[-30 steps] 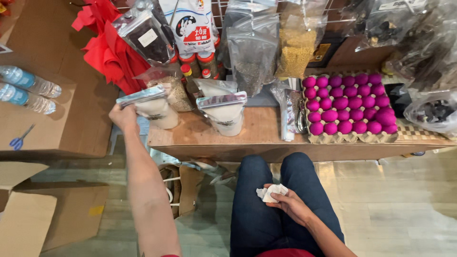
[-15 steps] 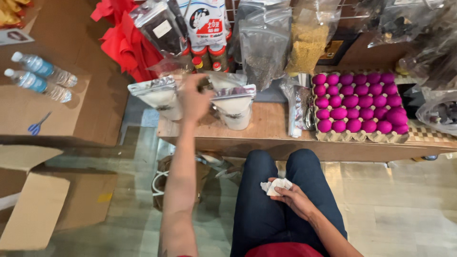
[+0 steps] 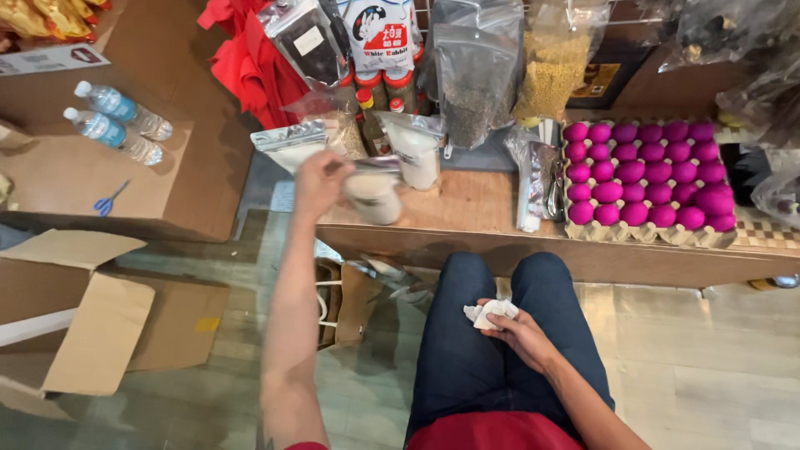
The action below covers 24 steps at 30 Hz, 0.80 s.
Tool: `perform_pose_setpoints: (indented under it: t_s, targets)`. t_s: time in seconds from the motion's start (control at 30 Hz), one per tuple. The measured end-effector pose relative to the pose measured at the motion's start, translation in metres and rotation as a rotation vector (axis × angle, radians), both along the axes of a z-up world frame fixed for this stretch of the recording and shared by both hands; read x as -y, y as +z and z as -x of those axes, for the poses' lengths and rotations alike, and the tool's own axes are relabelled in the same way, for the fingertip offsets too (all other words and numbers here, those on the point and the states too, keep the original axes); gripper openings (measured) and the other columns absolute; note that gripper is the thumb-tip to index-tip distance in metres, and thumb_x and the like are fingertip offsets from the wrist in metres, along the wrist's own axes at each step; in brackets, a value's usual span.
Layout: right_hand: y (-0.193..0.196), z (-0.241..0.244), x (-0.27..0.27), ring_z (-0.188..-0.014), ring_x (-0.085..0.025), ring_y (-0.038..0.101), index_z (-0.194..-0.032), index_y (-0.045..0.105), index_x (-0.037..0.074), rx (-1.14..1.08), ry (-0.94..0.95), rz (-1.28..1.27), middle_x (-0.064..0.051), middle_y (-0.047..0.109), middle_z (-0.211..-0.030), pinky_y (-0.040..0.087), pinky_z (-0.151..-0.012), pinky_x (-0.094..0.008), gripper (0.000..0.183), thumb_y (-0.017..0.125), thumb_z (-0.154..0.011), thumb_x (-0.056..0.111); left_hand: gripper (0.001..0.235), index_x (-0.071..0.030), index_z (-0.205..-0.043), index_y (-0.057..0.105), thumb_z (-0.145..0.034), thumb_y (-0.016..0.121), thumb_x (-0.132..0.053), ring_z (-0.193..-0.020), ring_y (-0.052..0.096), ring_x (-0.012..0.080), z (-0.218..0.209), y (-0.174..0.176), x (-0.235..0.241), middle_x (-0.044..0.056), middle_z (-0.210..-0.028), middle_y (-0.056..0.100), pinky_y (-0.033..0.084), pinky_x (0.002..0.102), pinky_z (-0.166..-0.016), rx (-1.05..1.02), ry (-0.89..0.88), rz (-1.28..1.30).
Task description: The person organizes various packaged dry goods on a low shelf and on their lap, including white powder in bags, grain-filled bags, and bottles, by picking them up and repositioning them.
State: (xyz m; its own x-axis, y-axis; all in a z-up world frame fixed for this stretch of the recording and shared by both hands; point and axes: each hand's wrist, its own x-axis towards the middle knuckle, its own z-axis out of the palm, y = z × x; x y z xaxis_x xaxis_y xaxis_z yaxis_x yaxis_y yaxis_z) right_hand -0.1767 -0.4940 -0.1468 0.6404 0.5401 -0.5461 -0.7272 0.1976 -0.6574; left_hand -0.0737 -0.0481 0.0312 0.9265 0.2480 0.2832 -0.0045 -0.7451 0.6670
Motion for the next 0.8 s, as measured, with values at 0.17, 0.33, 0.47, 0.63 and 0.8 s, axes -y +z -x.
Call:
perform_pose_setpoints:
  t_s: [0.17, 0.33, 0.47, 0.63, 0.8]
  targets:
    - [0.005, -0.001, -0.002, -0.109, -0.022, 0.067, -0.132, 0.069, -0.001, 0.006, 0.007, 0.014, -0.014, 0.073, -0.118, 0.058, -0.09, -0.036, 0.04, 0.066, -0.092, 0.005, 0.009, -0.017, -0.084, 0.071, -0.086, 0.079, -0.014, -0.081, 0.059, 0.0097, 0.031, 0.012, -0.064, -0.004, -0.082, 0.067, 0.045, 0.026, -0.077, 0.076, 0.155, 0.061]
    - [0.007, -0.003, -0.005, -0.107, -0.021, 0.067, -0.132, 0.068, 0.0, 0.004, 0.011, 0.032, -0.014, 0.073, -0.12, 0.057, -0.091, -0.035, 0.041, 0.067, -0.092, 0.006, 0.01, -0.012, -0.082, 0.071, -0.087, 0.08, -0.014, -0.077, 0.066, 0.0128, 0.048, 0.012, -0.095, 0.001, -0.085, 0.063, 0.051, 0.028, -0.073, 0.113, 0.357, 0.118]
    - [0.005, -0.002, -0.004, -0.107, -0.021, 0.067, -0.132, 0.068, 0.0, 0.005, -0.002, 0.032, -0.014, 0.073, -0.118, 0.057, -0.089, -0.035, 0.041, 0.067, -0.092, 0.006, 0.012, -0.009, -0.087, 0.07, -0.089, 0.081, -0.009, -0.064, 0.069, 0.012, 0.052, -0.001, -0.102, 0.005, -0.087, 0.064, 0.055, 0.027, -0.06, 0.199, 0.448, 0.206]
    - [0.013, -0.002, -0.004, -0.107, -0.02, 0.066, -0.134, 0.068, -0.001, 0.004, 0.012, 0.051, -0.014, 0.073, -0.118, 0.057, -0.09, -0.035, 0.042, 0.067, -0.092, 0.007, 0.021, -0.016, -0.105, 0.072, -0.085, 0.078, -0.015, -0.094, 0.067, 0.0202, 0.056, 0.003, -0.103, 0.008, -0.11, 0.061, 0.052, 0.033, -0.09, 0.103, 0.437, 0.074]
    - [0.014, -0.001, -0.003, -0.108, -0.021, 0.066, -0.134, 0.067, 0.0, -0.005, -0.004, 0.064, -0.015, 0.073, -0.12, 0.056, -0.091, -0.035, 0.042, 0.067, -0.092, 0.007, 0.044, -0.01, -0.117, 0.069, -0.073, 0.074, -0.004, -0.103, 0.063, 0.0279, 0.045, -0.002, -0.088, 0.014, -0.116, 0.058, 0.05, 0.037, -0.096, 0.186, 0.403, -0.061]
